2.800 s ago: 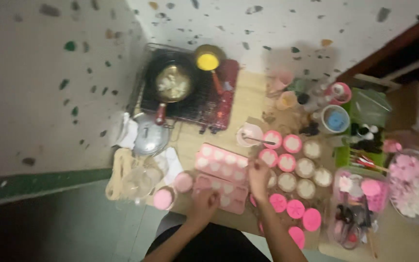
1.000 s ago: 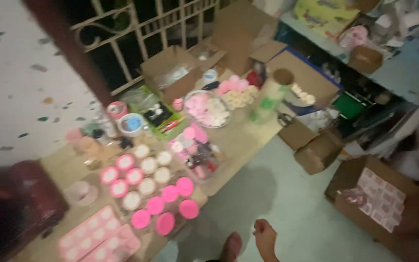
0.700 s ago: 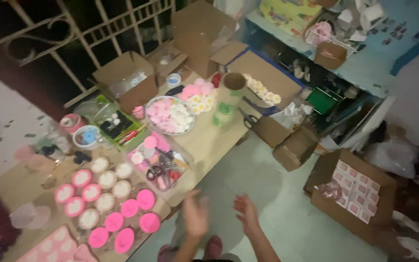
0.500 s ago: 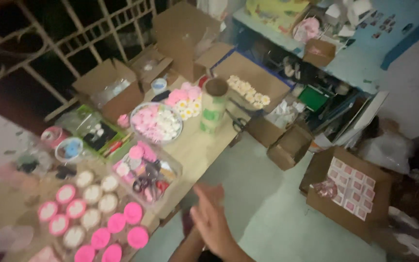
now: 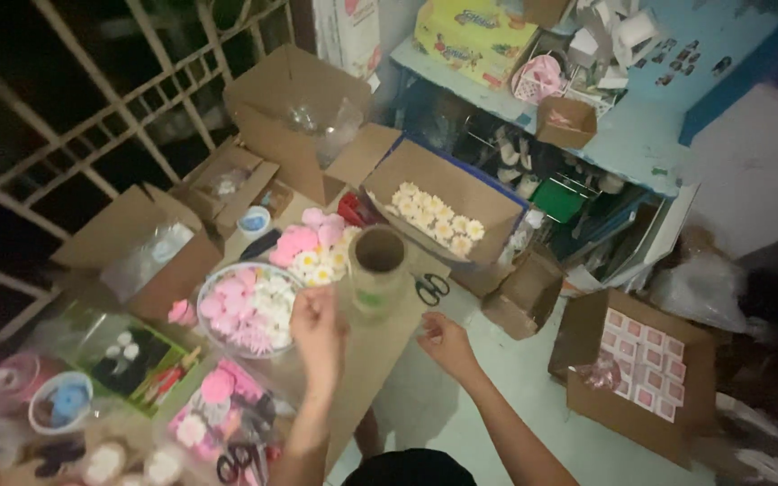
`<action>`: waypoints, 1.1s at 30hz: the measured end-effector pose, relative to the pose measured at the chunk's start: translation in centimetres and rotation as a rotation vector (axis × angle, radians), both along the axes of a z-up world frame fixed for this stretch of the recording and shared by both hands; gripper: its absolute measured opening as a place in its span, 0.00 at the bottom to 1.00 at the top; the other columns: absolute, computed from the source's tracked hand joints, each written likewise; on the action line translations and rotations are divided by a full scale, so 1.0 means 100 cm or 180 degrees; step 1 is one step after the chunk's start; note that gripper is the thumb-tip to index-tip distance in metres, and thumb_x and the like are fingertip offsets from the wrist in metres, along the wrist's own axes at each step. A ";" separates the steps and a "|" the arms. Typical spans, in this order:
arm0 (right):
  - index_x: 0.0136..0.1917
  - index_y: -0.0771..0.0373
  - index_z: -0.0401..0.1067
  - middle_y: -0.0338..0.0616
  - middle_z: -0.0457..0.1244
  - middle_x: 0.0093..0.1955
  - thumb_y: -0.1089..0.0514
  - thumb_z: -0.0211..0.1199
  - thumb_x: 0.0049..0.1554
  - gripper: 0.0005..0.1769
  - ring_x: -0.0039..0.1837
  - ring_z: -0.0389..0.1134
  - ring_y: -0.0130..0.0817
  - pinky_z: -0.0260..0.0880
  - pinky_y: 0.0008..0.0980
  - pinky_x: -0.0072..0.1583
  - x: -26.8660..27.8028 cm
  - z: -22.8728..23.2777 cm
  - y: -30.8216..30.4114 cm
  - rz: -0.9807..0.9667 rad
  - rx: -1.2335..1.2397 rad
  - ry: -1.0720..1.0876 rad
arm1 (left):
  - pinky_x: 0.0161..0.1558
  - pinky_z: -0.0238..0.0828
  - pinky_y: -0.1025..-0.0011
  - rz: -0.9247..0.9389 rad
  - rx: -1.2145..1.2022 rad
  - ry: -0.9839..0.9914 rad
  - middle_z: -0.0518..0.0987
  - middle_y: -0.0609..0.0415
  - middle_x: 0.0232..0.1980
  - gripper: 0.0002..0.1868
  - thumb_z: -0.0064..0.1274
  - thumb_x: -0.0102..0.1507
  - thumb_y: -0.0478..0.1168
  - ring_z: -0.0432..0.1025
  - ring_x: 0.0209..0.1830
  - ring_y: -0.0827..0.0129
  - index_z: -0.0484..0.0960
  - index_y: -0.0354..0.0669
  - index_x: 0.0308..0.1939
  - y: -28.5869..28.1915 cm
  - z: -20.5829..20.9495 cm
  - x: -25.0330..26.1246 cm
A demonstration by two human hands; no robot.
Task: The recorder prepares decorative flower candles by wrapping artificial flower stems, assembling them, and melting wax on a portable stove.
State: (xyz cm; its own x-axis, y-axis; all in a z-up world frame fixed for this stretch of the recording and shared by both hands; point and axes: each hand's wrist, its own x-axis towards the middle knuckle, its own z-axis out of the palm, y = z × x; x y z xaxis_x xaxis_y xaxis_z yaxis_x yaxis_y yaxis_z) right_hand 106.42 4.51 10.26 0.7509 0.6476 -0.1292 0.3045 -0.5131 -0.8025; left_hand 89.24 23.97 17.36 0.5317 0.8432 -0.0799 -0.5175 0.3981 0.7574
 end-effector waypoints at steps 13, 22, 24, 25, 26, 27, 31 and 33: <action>0.74 0.64 0.61 0.55 0.64 0.69 0.41 0.54 0.62 0.35 0.68 0.66 0.49 0.64 0.53 0.69 0.043 -0.132 0.082 -0.1071 0.0162 0.3245 | 0.50 0.72 0.50 -0.0942 0.2541 0.3784 0.81 0.36 0.46 0.32 0.54 0.60 0.47 0.76 0.47 0.41 0.72 0.46 0.69 0.074 0.065 0.048; 0.80 0.64 0.54 0.51 0.55 0.78 0.36 0.51 0.64 0.41 0.77 0.53 0.46 0.49 0.51 0.71 0.055 -0.185 0.078 -0.0421 0.0331 0.3566 | 0.58 0.70 0.67 -0.0720 0.1334 0.2059 0.85 0.45 0.59 0.27 0.46 0.62 0.36 0.76 0.59 0.58 0.81 0.35 0.66 0.131 -0.089 -0.058; 0.73 0.67 0.62 0.51 0.62 0.67 0.51 0.61 0.56 0.35 0.66 0.63 0.43 0.65 0.40 0.64 0.068 -0.207 0.039 0.0212 0.1175 0.2154 | 0.59 0.72 0.65 -0.0679 0.0814 0.2215 0.83 0.40 0.63 0.28 0.48 0.63 0.35 0.76 0.61 0.55 0.80 0.32 0.67 0.122 -0.110 -0.070; 0.73 0.67 0.62 0.51 0.62 0.67 0.51 0.61 0.56 0.35 0.66 0.63 0.43 0.65 0.40 0.64 0.070 -0.186 0.020 0.0221 0.1151 0.2186 | 0.59 0.72 0.65 -0.0669 0.0785 0.2242 0.83 0.40 0.63 0.28 0.48 0.63 0.35 0.76 0.61 0.55 0.80 0.32 0.67 0.112 -0.102 -0.062; 0.68 0.68 0.68 0.51 0.65 0.63 0.51 0.58 0.59 0.28 0.63 0.66 0.42 0.67 0.40 0.63 0.078 -0.164 0.006 -0.0365 0.1117 0.3005 | 0.54 0.75 0.52 -0.0763 -0.0043 0.2235 0.79 0.41 0.65 0.29 0.46 0.62 0.38 0.74 0.60 0.55 0.75 0.34 0.69 0.104 -0.093 -0.051; 0.63 0.70 0.73 0.51 0.69 0.60 0.51 0.56 0.62 0.24 0.60 0.69 0.41 0.68 0.40 0.61 0.087 -0.142 -0.008 -0.0974 0.1055 0.3807 | 0.49 0.78 0.40 -0.0846 -0.0871 0.2193 0.74 0.41 0.66 0.31 0.44 0.62 0.41 0.73 0.58 0.55 0.70 0.35 0.70 0.097 -0.085 -0.039; 0.62 0.74 0.71 0.54 0.68 0.56 0.52 0.58 0.61 0.24 0.57 0.69 0.45 0.69 0.43 0.59 0.101 -0.137 -0.052 -0.1330 0.0995 0.3563 | 0.55 0.72 0.43 -0.0953 -0.1481 0.1965 0.67 0.61 0.70 0.33 0.42 0.62 0.54 0.73 0.58 0.44 0.62 0.62 0.73 0.062 -0.085 0.001; 0.62 0.75 0.71 0.54 0.68 0.56 0.49 0.57 0.62 0.26 0.56 0.69 0.44 0.68 0.40 0.59 0.106 -0.121 -0.057 -0.1560 0.0943 0.3288 | 0.55 0.71 0.44 -0.0917 -0.2134 0.1881 0.71 0.50 0.66 0.29 0.41 0.68 0.60 0.72 0.58 0.43 0.67 0.56 0.70 0.060 -0.129 0.011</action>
